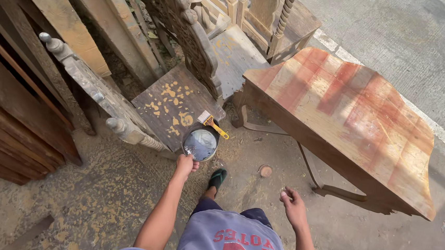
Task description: The person holds a can of liquid finish in one hand and uses a brush in the other to coat the face of a long wooden board resting on supports, dipping the brush into the can and brushing along the board as they work along its length.
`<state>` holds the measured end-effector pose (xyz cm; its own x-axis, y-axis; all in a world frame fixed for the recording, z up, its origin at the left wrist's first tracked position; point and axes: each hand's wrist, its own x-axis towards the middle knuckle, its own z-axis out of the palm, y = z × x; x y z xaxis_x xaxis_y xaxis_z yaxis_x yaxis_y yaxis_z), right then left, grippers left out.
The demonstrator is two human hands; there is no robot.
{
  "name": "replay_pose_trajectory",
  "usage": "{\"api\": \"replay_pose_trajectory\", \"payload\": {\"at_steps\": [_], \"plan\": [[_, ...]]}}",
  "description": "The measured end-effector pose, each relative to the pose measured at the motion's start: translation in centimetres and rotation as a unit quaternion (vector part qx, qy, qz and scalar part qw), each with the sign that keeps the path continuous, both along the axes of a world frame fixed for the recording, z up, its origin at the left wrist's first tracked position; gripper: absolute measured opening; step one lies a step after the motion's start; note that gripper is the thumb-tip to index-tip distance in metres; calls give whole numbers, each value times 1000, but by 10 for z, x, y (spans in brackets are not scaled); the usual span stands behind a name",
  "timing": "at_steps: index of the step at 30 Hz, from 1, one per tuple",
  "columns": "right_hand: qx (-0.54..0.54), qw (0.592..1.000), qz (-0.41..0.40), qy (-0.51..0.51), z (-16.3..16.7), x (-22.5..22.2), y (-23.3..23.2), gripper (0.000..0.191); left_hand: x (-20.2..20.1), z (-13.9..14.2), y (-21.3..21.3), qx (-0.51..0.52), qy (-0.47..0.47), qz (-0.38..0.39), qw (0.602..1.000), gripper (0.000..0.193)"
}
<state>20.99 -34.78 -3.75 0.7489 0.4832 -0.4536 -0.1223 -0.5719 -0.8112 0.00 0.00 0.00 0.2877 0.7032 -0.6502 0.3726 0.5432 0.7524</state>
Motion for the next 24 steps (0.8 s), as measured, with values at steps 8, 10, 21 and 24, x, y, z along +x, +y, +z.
{"api": "replay_pose_trajectory", "payload": {"at_steps": [8,10,21,24], "plan": [[137,982,124,37,33,-45,35,50,-89,15,-128,4,24,16,1000,37],[140,976,166,7,39,-72,51,52,-120,21,-152,10,39,22,999,38],[57,936,348,11,63,-236,82,35,-256,43,-251,64,105,140,982,22],[46,927,367,57,56,-278,84,25,-307,30,-273,157,154,94,971,24]]}}
